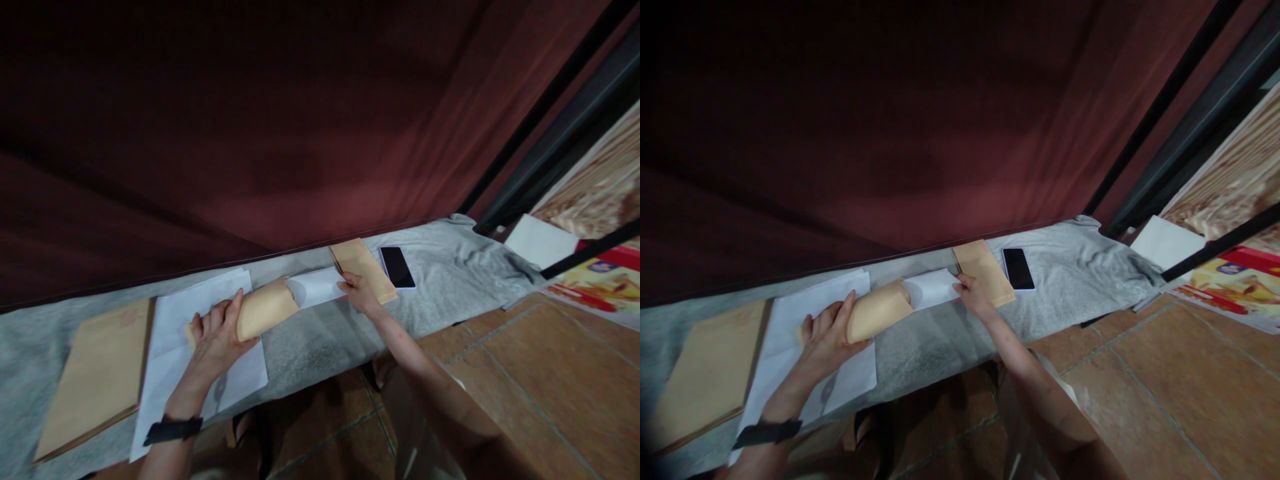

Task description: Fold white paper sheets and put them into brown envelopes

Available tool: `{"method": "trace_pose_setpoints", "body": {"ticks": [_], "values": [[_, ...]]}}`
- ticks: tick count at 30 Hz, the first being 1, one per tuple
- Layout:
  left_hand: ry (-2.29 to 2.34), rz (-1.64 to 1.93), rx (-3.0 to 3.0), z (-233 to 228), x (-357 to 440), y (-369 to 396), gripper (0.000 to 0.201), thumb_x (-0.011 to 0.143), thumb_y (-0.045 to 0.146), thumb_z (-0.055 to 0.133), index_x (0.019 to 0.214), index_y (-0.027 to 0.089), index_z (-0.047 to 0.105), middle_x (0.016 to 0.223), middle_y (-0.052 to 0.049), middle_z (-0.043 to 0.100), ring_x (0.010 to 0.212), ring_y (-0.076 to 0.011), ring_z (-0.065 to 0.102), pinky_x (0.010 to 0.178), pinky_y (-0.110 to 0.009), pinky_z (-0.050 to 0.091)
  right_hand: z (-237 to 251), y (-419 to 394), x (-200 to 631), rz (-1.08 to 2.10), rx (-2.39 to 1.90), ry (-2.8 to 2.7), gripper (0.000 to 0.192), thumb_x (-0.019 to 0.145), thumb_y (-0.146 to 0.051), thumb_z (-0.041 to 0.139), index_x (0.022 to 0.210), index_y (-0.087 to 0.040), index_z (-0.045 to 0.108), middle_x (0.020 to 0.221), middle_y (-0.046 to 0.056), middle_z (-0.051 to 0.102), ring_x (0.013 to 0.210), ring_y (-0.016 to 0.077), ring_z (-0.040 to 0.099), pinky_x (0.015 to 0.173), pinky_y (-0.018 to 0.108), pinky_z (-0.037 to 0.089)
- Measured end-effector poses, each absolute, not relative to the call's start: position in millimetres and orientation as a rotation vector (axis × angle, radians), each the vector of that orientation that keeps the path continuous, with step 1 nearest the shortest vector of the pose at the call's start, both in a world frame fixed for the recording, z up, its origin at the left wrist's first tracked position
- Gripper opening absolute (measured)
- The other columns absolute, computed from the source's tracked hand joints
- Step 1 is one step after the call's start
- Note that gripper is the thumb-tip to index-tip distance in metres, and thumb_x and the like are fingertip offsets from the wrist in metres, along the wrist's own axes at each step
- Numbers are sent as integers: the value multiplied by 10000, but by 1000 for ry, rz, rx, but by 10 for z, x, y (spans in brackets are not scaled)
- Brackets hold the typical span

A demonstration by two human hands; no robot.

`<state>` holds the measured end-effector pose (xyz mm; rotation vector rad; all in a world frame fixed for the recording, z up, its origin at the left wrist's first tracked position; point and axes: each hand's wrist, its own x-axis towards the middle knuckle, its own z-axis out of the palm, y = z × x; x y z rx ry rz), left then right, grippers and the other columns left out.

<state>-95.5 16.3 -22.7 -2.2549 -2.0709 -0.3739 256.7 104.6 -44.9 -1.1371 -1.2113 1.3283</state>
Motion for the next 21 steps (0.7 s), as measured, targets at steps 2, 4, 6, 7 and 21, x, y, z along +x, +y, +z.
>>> {"method": "trace_pose_setpoints", "body": {"ticks": [2, 4, 6, 7, 21], "values": [[-2032, -378, -2274, -227, -941, 163, 1049, 757, 434, 700, 1639, 220, 174, 1412, -191, 481, 1336, -400, 453, 1197, -659, 121, -445, 1040, 2565, 1344, -1150, -1204, 213, 707, -417, 725, 731, -232, 623, 711, -11, 597, 649, 158, 585, 554, 294, 590], [-2002, -384, -2293, -233, -922, 166, 1062, 751, 428, 714, 1640, 224, 169, 1418, -193, 477, 1341, -399, 449, 1199, -664, 112, -430, 1029, 2551, 1350, -1173, -1208, 209, 709, -405, 728, 723, -231, 612, 714, -13, 599, 652, 157, 590, 552, 287, 591], [-1988, -387, -2315, -238, -893, 168, 1083, 747, 435, 727, 1643, 244, 149, 1435, -187, 468, 1345, -398, 445, 1199, -671, 104, -412, 1015, 2529, 1361, -1200, -1216, 211, 714, -400, 731, 723, -230, 606, 715, -14, 599, 653, 159, 590, 551, 282, 584], [-1985, -392, -2329, -239, -874, 168, 1094, 747, 441, 732, 1644, 255, 136, 1445, -183, 462, 1352, -398, 441, 1200, -676, 99, -405, 1008, 2516, 1369, -1210, -1224, 211, 724, -403, 728, 729, -230, 607, 710, -15, 595, 653, 160, 588, 555, 281, 579], [-1900, -514, -2499, -192, -514, 171, 1150, 722, 437, 770, 1643, 262, 105, 1502, -196, 429, 1430, -406, 385, 1206, -664, 94, -439, 847, 2197, 1289, -1151, -1408, 171, 807, -360, 671, 730, -232, 754, 782, 8, 698, 751, 186, 600, 663, 283, 449]]}}
